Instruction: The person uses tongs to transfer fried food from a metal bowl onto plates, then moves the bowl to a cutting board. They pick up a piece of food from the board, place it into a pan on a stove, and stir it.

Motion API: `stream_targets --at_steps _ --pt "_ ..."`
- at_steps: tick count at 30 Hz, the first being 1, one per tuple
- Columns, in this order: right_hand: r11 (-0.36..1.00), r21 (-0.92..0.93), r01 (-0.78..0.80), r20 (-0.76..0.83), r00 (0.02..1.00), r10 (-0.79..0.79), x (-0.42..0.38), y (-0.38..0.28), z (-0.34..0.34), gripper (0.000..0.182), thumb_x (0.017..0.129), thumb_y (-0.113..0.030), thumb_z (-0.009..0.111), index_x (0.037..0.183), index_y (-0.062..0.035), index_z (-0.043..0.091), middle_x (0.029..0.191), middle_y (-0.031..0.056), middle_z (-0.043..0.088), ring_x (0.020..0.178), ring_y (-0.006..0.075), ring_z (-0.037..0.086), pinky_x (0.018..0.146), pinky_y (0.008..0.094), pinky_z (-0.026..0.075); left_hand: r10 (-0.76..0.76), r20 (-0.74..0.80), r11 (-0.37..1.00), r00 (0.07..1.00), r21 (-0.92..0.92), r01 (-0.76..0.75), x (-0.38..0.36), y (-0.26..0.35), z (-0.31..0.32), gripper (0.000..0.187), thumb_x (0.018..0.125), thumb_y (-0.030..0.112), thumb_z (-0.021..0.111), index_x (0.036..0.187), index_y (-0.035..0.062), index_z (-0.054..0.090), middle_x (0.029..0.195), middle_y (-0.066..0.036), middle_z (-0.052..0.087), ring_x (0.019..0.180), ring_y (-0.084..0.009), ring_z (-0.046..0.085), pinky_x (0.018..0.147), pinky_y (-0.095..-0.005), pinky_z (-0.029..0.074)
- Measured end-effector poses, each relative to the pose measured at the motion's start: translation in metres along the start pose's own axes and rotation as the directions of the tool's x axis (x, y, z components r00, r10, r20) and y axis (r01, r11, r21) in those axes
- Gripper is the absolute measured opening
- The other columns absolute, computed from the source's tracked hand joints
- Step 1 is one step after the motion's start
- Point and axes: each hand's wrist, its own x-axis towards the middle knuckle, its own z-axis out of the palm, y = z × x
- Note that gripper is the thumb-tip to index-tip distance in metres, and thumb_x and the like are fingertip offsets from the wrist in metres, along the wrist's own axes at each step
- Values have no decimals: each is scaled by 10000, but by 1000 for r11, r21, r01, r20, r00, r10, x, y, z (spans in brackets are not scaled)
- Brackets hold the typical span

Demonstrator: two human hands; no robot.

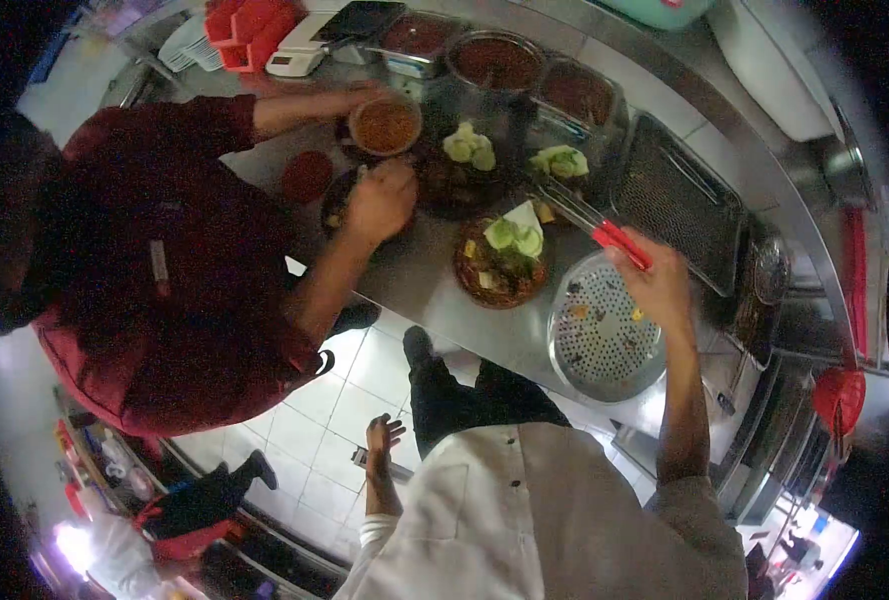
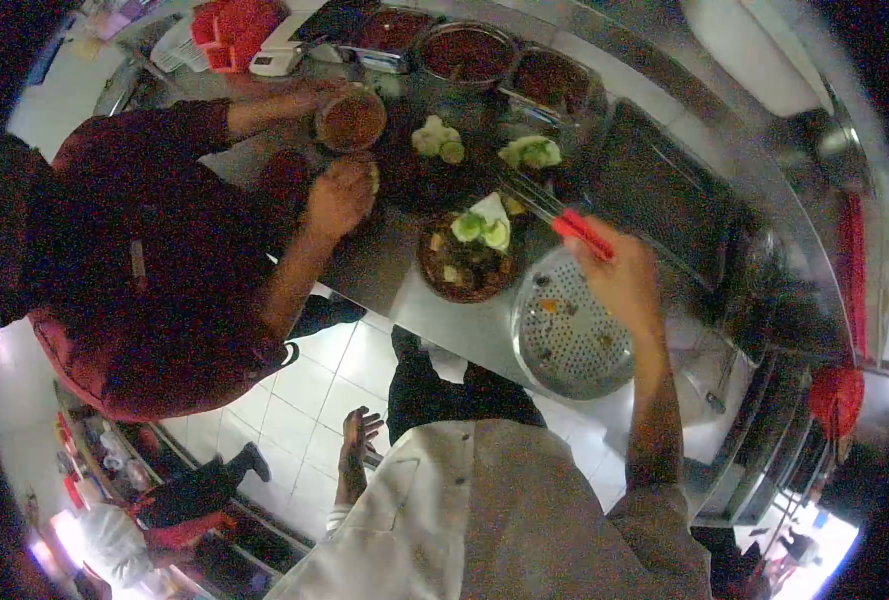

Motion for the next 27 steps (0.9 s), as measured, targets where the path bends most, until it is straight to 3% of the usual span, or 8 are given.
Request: stream_targets --at_steps 4,7,13,17,20,21,25,27 --pt "954 -292 71 47 997 -60 20 -23 25 400 798 -327 650 1093 -59 607 870 178 649 764 220 654 662 302 479 -82 -26 994 996 -75 80 -8 -25 -18 523 862 415 424 1230 46 385 1118 -204 571 903 -315 618 746 -429 441" --pt "996 -53 75 27 997 -74 17 -29 28 377 798 -297 646 1101 -75 607 846 142 660 739 178 641 667 293 477 -79 -37 992 996 -105 75 -10 -49 -24 535 870 396 396 1254 24 382 1097 -228 576 883 -332 623 764 -488 428" --pt "989 89 -116 38 993 113 -24 13 -40 348 827 -217 606 1159 -116 581 1063 101 632 906 162 613 815 283 453 -153 -2 986 988 -61 152 3 -49 -24 598 867 462 396 1268 19 363 1107 -234 567 901 -340 617 815 -498 420" --pt "997 -44 -64 -78 995 61 -76 67 -97 380 806 -153 618 1170 -57 573 1046 51 629 925 110 562 832 267 429 -152 10 988 988 -6 152 13 -12 -8 546 843 388 427 1240 14 388 1103 -227 569 907 -328 616 838 -480 421" --pt "926 174 -336 -64 934 351 -128 90 -125 413 783 -151 646 1173 -42 568 1085 49 618 968 101 547 855 247 409 -28 63 999 998 31 26 21 12 6 569 853 446 440 1224 17 403 1098 -217 576 898 -325 618 828 -463 431" --pt "865 427 -263 -89 940 329 -141 95 -122 420 785 -131 641 1190 -56 556 1024 46 636 902 107 568 805 240 431 -5 69 998 998 66 0 19 20 14 581 849 461 451 1223 19 406 1100 -213 576 899 -323 618 826 -461 432" --pt "828 -318 -462 56 863 502 -155 77 -132 421 727 -159 661 1128 -60 584 770 69 628 680 119 547 628 273 454 38 126 984 991 167 -59 14 52 45 606 836 503 474 1214 32 420 1091 -197 585 902 -307 618 803 -449 442" --pt "897 -198 -396 103 901 420 -161 90 -120 416 721 -180 671 1109 -52 589 747 83 616 644 120 534 598 277 447 75 207 974 975 193 -116 12 55 52 647 801 574 463 1193 61 414 1114 -178 575 944 -288 607 775 -417 453"
